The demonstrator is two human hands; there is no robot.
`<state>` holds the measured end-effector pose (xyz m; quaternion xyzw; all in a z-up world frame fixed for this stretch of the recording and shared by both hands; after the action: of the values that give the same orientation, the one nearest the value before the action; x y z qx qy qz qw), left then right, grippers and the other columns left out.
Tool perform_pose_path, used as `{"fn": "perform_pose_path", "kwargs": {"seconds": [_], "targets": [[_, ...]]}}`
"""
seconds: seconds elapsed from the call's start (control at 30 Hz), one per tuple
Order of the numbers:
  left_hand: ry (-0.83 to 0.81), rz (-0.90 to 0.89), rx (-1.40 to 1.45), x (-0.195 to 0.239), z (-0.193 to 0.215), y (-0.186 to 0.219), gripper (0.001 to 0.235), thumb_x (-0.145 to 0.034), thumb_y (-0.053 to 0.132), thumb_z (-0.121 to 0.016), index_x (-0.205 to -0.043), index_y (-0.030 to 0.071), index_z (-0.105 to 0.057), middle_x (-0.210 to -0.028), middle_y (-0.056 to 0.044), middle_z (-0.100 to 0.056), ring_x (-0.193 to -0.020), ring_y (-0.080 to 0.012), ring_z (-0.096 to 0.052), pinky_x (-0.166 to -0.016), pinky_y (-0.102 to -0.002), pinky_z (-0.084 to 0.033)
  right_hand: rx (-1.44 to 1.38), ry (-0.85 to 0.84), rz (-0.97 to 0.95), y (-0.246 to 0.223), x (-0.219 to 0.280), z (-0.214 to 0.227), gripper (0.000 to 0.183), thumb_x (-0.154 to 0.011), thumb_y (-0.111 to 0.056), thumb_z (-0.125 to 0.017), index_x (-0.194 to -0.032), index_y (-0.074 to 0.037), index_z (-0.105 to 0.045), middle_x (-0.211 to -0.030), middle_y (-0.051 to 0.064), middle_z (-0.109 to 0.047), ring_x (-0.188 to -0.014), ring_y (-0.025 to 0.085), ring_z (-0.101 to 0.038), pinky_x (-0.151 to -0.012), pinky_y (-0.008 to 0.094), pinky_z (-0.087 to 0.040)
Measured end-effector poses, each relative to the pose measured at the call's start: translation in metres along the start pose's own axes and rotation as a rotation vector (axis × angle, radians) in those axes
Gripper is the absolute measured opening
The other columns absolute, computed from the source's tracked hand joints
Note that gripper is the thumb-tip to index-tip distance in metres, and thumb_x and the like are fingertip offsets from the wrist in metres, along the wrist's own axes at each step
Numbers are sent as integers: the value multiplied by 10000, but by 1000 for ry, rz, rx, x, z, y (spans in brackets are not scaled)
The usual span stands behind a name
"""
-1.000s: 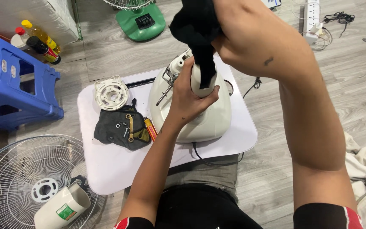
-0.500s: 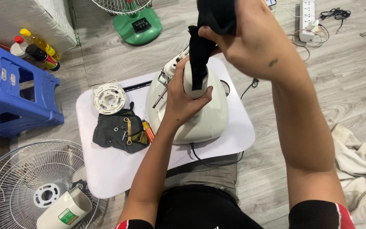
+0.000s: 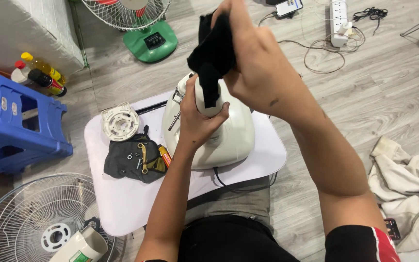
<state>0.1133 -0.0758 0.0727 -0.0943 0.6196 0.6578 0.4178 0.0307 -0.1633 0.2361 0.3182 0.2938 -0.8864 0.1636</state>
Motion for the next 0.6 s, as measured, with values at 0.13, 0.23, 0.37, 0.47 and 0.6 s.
{"fn": "perform_pose_path", "kwargs": {"seconds": [0.13, 0.23, 0.37, 0.47, 0.6], "targets": [[0, -3, -4, 0, -1, -1, 753, -748, 116, -806, -1390, 25, -423, -1039, -134, -711, -863, -269, -706, -806, -367, -578, -34, -36, 2, 0, -2, 0, 531, -768, 193, -552, -1234, 23, -364, -867, 150, -647, -626, 224, -558, -584, 405, -430], [1, 5, -13, 0, -1, -1, 731, -743, 93, -799, -1380, 55, -443, -1046, -127, -707, -850, -263, -694, -782, -359, -569, -20, 27, 19, -1, -3, 2, 513, -795, 204, -560, -1244, 38, -374, -848, 140, -642, -605, 213, -549, -582, 391, -432], [5, 7, -12, 0, 0, 1, 682, -741, 102, -796, -1323, 34, -448, -999, -127, -693, -815, -256, -671, -768, -364, -553, -26, -21, 13, -1, 1, 1, 544, -776, 183, -582, -1238, 18, -349, -834, 123, -630, -608, 191, -561, -584, 392, -444], [-8, 26, 4, 0, 0, -1, 697, -744, 118, -793, -1348, 47, -454, -1030, -122, -690, -848, -246, -672, -798, -362, -559, 4, -21, 13, 5, 1, -2, 580, -785, 192, -610, -1264, 0, -344, -838, 117, -626, -588, 177, -559, -540, 379, -428], [-2, 32, 7, 0, 0, 2, 647, -760, 89, -785, -1319, 32, -464, -971, -119, -693, -776, -230, -663, -732, -346, -558, -54, 14, 58, -2, 2, -2, 545, -800, 206, -619, -1234, 19, -348, -847, 128, -657, -623, 178, -581, -574, 384, -451]]}}
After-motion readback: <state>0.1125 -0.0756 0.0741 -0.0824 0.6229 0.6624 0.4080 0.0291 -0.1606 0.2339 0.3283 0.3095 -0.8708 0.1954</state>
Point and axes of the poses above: each hand's wrist, its own x-axis away from the middle knuckle, its own z-axis out of the back of the hand, y = z × x, the point moved 6 cm from there along -x, towards the middle knuckle
